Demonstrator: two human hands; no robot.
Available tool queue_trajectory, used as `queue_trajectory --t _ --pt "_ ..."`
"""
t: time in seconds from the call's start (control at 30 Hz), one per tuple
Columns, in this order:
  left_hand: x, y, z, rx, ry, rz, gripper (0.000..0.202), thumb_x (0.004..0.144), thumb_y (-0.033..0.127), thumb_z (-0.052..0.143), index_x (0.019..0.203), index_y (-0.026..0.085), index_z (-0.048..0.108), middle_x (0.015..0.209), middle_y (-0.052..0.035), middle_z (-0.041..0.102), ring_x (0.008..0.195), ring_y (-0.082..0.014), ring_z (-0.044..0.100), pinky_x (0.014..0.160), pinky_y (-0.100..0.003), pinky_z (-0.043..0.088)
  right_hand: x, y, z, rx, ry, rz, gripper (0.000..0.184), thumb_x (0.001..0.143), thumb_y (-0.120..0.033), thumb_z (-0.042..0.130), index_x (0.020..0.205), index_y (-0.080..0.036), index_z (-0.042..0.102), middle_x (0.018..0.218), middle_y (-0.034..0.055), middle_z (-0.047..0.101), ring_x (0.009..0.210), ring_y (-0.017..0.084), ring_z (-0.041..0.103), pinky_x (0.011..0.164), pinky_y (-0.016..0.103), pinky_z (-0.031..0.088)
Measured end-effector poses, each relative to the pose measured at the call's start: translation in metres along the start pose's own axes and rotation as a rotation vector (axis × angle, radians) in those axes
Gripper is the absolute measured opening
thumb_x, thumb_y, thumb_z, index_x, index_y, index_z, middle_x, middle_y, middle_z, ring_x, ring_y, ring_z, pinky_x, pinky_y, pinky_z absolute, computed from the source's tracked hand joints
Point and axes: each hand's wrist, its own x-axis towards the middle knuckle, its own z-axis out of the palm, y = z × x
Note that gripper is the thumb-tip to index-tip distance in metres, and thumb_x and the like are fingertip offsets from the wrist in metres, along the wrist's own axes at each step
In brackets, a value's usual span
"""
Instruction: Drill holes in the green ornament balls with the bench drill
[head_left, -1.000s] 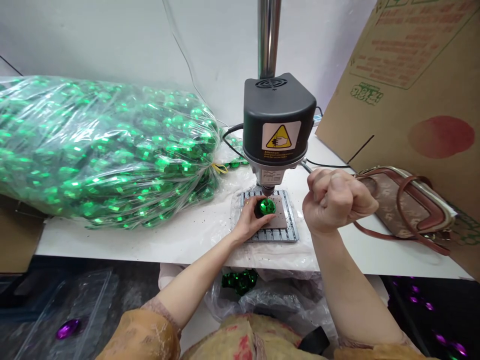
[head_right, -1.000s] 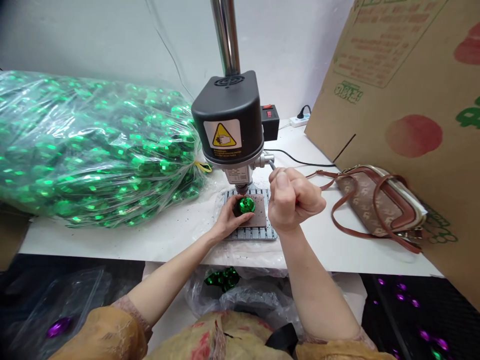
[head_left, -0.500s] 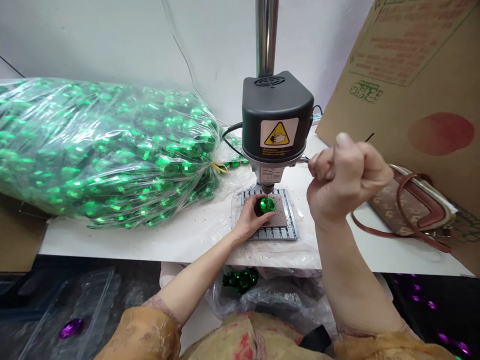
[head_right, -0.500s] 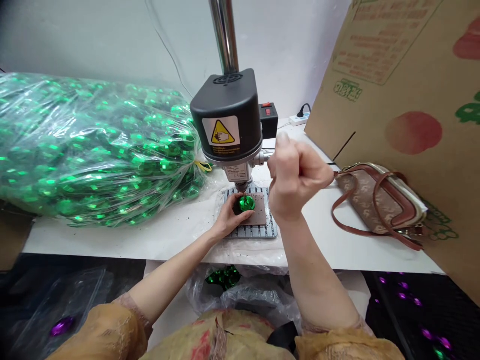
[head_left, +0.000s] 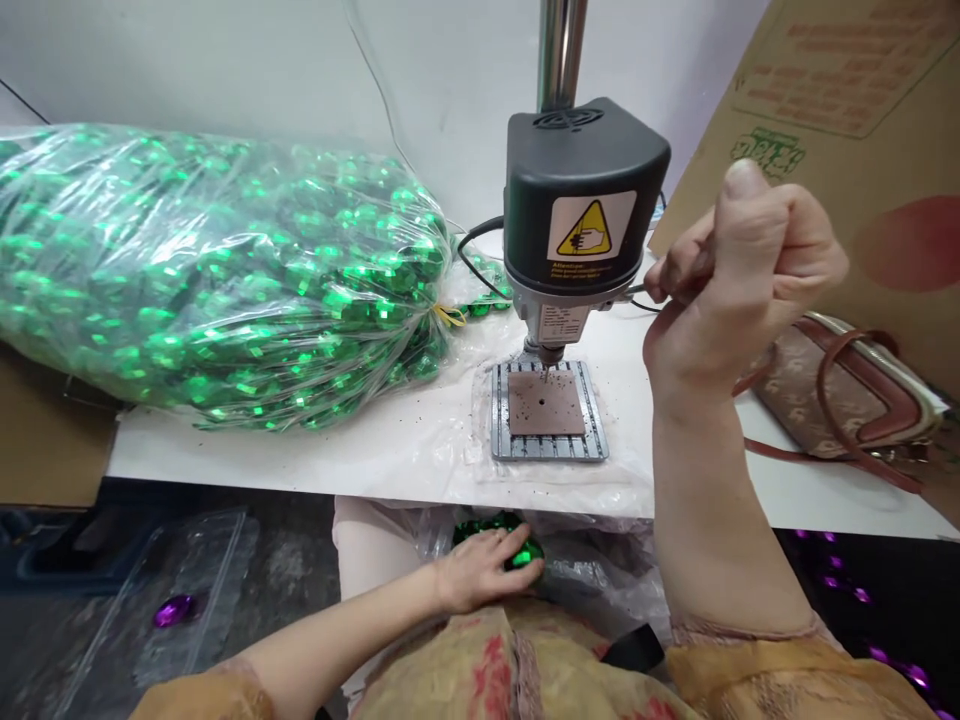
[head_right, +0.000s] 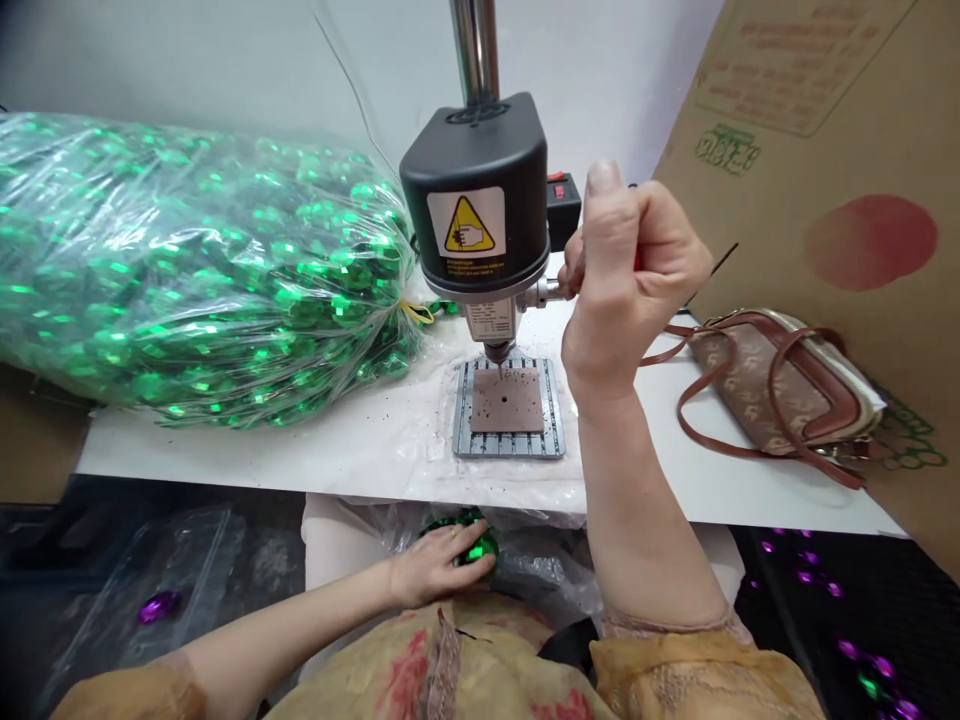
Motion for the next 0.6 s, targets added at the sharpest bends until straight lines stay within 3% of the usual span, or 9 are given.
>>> queue_trajectory --t 0.03,0.13,0.2,0.23,0.27,0.33,0.37,0.43,0.6 --pt "-0.002 -0.006 0.008 -0.01 -0.004 -0.079 0.037 0.091 0.047 0.069 0.127 0.037 0.072 0.146 -0.0114 0.066 0.123 -0.0338 0.069 0.108 -0.048 0.055 0.0 -0.001 0.0 -0.013 0.001 0.005 0.046 0.093 -0.02 0.059 0.056 -0.022 0.034 0.043 -0.0097 0.036 0.039 -0.001 0.036 0.044 0.02 0.027" --pt "0.005 -0.02 0.028 -0.089 0.141 -0.347 0.055 0.093 0.05 0.064 0.145 0.032 0.06 0.148 -0.0143 0.062 0.135 -0.0362 0.062 0.112 -0.05 0.051 0.001 -0.003 0.0 -0.031 0.007 0.017 0.044 0.094 -0.019 0.057 0.056 -0.022 0.033 0.044 -0.0095 0.037 0.04 0.0 0.035 0.045 0.02 0.028" --pt "0.015 -0.024 0.041 -0.125 0.171 -0.467 0.072 0.084 0.056 0.073 0.147 0.026 0.058 0.143 -0.017 0.063 0.134 -0.0397 0.062 0.109 -0.05 0.053 0.001 -0.003 0.0 -0.015 0.008 0.007 0.043 0.094 -0.018 0.056 0.058 -0.023 0.034 0.045 -0.0095 0.036 0.039 0.0 0.035 0.044 0.021 0.027" --pt "0.019 -0.025 0.047 -0.123 0.117 -0.475 0.075 0.077 0.055 0.08 0.143 0.025 0.061 0.138 -0.0167 0.065 0.13 -0.0409 0.064 0.105 -0.049 0.055 0.001 -0.002 0.0 -0.008 0.006 0.003 0.042 0.094 -0.017 0.056 0.059 -0.024 0.034 0.045 -0.0095 0.035 0.039 0.001 0.034 0.043 0.022 0.027" --pt "0.022 -0.025 0.052 -0.113 0.028 -0.45 0.069 0.072 0.049 0.084 0.134 0.025 0.067 0.131 -0.0148 0.067 0.123 -0.0403 0.067 0.099 -0.046 0.057 0.001 -0.001 0.0 -0.002 0.004 -0.001 0.042 0.094 -0.017 0.056 0.06 -0.024 0.034 0.046 -0.0095 0.035 0.04 0.001 0.034 0.043 0.022 0.027" --pt "0.026 -0.023 0.061 -0.088 -0.16 -0.353 0.035 0.068 0.031 0.084 0.101 0.025 0.075 0.107 -0.0078 0.072 0.102 -0.034 0.074 0.082 -0.036 0.057 0.002 0.001 0.0 0.01 0.003 -0.013 0.041 0.095 -0.015 0.055 0.061 -0.025 0.035 0.047 -0.0096 0.034 0.04 0.002 0.032 0.042 0.022 0.026" --pt "0.026 -0.02 0.062 -0.082 -0.227 -0.302 0.018 0.067 0.023 0.08 0.083 0.024 0.072 0.094 -0.0045 0.071 0.09 -0.0298 0.073 0.074 -0.032 0.055 0.002 0.002 0.001 0.015 0.007 -0.028 0.041 0.095 -0.014 0.055 0.062 -0.026 0.035 0.047 -0.0097 0.033 0.04 0.002 0.031 0.042 0.022 0.026" --pt "0.023 -0.014 0.061 -0.089 -0.281 -0.232 0.02 0.065 0.015 0.075 0.062 0.023 0.057 0.075 0.0001 0.065 0.073 -0.023 0.067 0.063 -0.028 0.046 0.003 0.004 0.001 0.029 0.018 -0.068 0.041 0.095 -0.014 0.056 0.062 -0.026 0.036 0.047 -0.0098 0.032 0.04 0.004 0.031 0.041 0.024 0.025" --pt "0.007 0.016 0.029 -0.108 -0.28 -0.103 0.025 0.069 0.018 0.066 0.062 0.022 0.042 0.064 0.0031 0.055 0.063 -0.0181 0.055 0.058 -0.028 0.033 0.005 0.004 0.0 0.046 -0.02 -0.038 0.043 0.096 -0.01 0.053 0.06 -0.026 0.035 0.045 -0.0102 0.032 0.038 0.003 0.029 0.045 0.023 0.028"
